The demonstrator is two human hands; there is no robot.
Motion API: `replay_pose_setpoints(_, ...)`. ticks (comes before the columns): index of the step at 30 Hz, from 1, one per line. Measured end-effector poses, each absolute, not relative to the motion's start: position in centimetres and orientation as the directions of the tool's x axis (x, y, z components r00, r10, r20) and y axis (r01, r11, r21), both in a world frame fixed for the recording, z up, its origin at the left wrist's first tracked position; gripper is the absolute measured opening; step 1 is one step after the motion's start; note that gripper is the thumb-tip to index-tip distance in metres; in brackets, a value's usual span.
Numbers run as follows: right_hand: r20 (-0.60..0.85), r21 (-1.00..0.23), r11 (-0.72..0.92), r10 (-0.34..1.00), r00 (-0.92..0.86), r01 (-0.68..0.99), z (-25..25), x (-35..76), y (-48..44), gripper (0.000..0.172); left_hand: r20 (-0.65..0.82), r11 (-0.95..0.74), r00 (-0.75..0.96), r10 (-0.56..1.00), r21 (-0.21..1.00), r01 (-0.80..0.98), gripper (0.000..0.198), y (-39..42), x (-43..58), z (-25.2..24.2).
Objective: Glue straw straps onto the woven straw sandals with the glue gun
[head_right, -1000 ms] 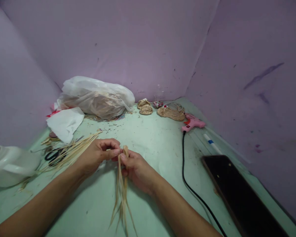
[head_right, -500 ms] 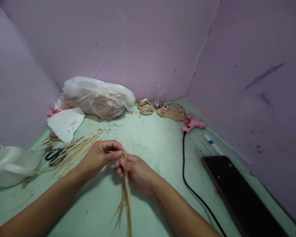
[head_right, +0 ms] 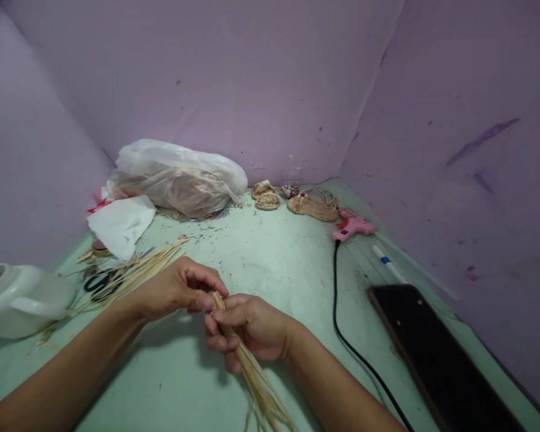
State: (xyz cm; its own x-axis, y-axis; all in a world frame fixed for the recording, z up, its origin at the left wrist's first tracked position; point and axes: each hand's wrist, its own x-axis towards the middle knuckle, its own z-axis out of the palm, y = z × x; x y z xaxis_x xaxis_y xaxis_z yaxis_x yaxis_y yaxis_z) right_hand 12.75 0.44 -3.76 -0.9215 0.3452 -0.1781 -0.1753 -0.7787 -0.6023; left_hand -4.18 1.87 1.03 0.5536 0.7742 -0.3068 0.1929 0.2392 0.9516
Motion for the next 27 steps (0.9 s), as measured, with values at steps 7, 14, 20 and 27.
replay_pose_setpoints(7,-0.212,-0.625,-0.768,0.34,-0.916,-0.14,-3.3,13.0,0.6,0.02,-0.333,0.198,0.515,0.79,0.933,0.3,0.01,1.9,-4.1,1.3)
replay_pose_setpoints(14,-0.233,-0.739,-0.631,0.568,-0.789,-0.236,-3.3,12.9,0.9,0.029,-0.204,0.108,0.452,0.868,0.968,0.228,0.014,1.6,-3.6,1.3)
replay_pose_setpoints(20,-0.223,-0.741,-0.565,0.717,-0.661,-0.362,-2.6,13.3,1.1,0.015,-0.055,-0.032,0.225,0.973,0.929,0.368,0.013,1.6,-2.6,1.0)
replay_pose_setpoints(27,-0.205,-0.64,-0.433,0.892,-0.402,-0.635,-0.7,15.9,2.7,0.012,-0.207,-0.477,0.683,0.7,0.577,0.663,0.015,-2.8,-1.7,2.4)
